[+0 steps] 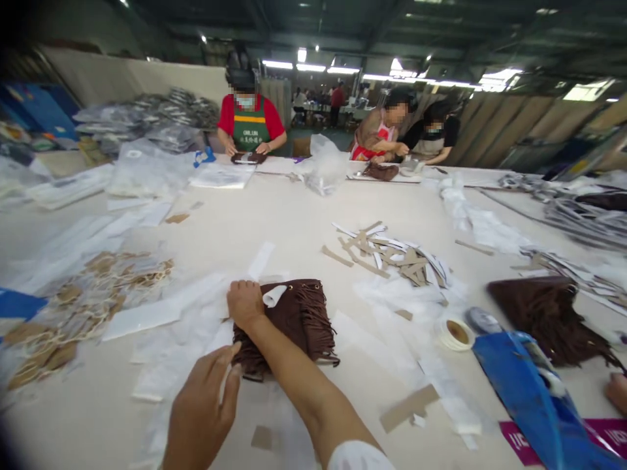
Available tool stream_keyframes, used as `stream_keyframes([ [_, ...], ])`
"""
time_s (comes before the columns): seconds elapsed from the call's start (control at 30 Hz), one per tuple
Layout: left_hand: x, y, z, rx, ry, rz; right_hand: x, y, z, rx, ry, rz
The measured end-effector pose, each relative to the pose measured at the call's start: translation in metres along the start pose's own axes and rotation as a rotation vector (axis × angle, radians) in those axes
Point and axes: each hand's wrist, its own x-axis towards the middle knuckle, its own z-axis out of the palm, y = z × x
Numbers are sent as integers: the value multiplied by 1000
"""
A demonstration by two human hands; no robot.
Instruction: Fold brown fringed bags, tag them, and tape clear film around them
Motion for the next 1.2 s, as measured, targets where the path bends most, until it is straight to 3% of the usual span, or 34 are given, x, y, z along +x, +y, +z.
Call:
stream_keyframes([
  [0.1, 2, 8, 36, -67, 29, 94, -4, -3, -18, 47, -14, -130],
  [0.23, 3, -6, 72, 13, 12, 132, -37, 1, -60, 136, -16, -346],
  [0.3, 2, -12, 73, 17, -2, 152, -73, 12, -80, 186, 11, -388],
  [0.37, 1, -12, 69, 14, -14, 162, -116, 36, -92, 192, 89, -286],
  [0.43, 0, -8, 65, 20, -18, 151, -155, 68, -95, 100, 147, -182],
  [0.53, 0, -2, 60, 43, -58, 132, -192, 112, -89, -14, 95, -111],
  [0.6, 3, -1, 53, 78, -128, 124, -201, 127, -83, -43, 80, -79],
  [0.7, 8, -10, 33, 184, -207, 72, -204, 129, -75, -39, 110, -37],
  [0.83, 12, -28, -1, 331, -130, -90, -207, 125, -67, -4, 169, -29],
  [0.9, 12, -24, -8, 364, -53, -158, -208, 123, -63, -4, 198, -28],
  [1.0, 18, 6, 9, 261, 31, -30, -205, 116, -58, -47, 232, -8],
  [1.07, 25, 31, 32, 149, -10, 206, -202, 112, -57, -84, 236, -6],
  [1.1, 28, 41, 44, 133, -41, 254, -202, 111, -59, -99, 234, -9],
  [1.2, 32, 52, 69, 150, -143, 226, -210, 126, -72, -92, 291, -2],
])
